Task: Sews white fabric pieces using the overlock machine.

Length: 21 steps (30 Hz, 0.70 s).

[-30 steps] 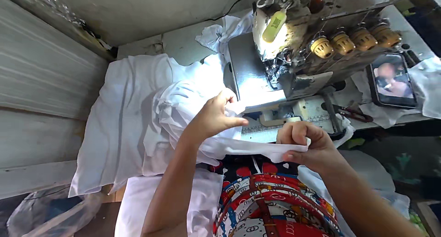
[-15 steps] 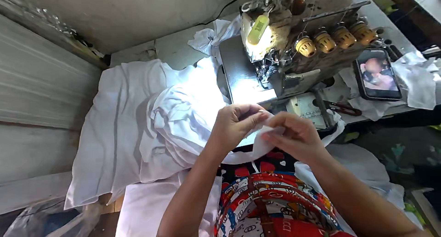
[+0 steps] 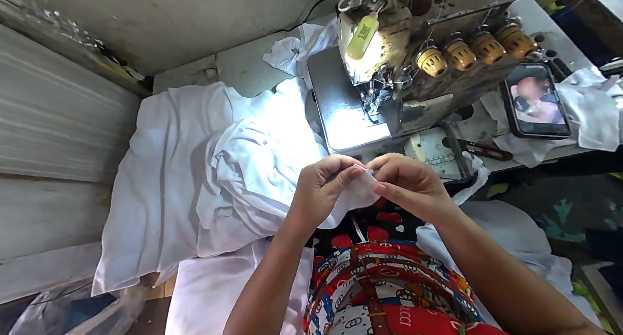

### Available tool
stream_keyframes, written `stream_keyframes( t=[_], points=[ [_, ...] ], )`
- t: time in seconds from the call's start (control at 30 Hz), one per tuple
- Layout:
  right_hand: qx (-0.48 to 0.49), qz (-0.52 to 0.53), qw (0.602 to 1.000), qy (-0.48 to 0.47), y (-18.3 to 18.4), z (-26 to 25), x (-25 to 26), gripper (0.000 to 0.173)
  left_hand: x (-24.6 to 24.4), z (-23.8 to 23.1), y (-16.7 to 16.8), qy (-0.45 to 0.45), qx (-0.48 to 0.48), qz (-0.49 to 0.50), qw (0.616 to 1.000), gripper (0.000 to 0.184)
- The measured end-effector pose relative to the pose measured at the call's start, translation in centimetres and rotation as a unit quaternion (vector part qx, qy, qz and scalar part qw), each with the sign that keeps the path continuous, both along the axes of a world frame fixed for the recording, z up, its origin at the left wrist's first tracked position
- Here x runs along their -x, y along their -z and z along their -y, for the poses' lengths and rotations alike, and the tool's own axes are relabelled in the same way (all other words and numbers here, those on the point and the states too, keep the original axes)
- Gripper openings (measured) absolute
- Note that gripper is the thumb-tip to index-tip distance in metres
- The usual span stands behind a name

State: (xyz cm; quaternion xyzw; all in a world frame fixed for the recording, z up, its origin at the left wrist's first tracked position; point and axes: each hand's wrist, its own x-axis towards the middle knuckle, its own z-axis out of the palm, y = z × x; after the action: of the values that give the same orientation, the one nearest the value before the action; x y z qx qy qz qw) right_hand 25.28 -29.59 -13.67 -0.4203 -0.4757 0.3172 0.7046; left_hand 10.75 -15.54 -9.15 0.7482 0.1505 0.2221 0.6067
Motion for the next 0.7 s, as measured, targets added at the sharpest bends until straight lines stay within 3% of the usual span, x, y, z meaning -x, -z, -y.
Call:
stream_keyframes(
  t=[0.17,0.33,0.43,0.5,0.6,0.7],
  points=[
    [0.004,-0.009,1.000,0.027,0.2,0.0,0.0,0.003,0.0,0.2,0.2,-0.008,-0.033,0.002,0.999,0.012],
    [0.050,-0.029,0.997,0.045,-0.7,-0.1,0.6,0.013,0.8,1.1,0.0,-0.109,-0.215,-0.022,0.970,0.016],
    [0.078,-0.005,0.997,0.014,-1.2,-0.2,0.5,0.023,0.8,1.3,-0.8,-0.102,-0.169,-0.015,0.980,0.016],
    [0.073,-0.001,0.997,0.012,-1.7,-0.4,0.0,0.017,-0.1,1.0,-1.1,-0.098,-0.169,0.012,0.981,0.014],
    [0.084,-0.022,0.994,0.065,-2.3,-0.7,-1.0,0.006,-3.0,0.5,-0.9,-0.127,-0.289,0.072,0.946,0.011],
    [0.139,-0.015,0.979,0.152,-1.9,-1.1,-1.9,0.014,-6.8,-0.5,1.0,-0.137,-0.370,0.075,0.916,0.011]
  ],
)
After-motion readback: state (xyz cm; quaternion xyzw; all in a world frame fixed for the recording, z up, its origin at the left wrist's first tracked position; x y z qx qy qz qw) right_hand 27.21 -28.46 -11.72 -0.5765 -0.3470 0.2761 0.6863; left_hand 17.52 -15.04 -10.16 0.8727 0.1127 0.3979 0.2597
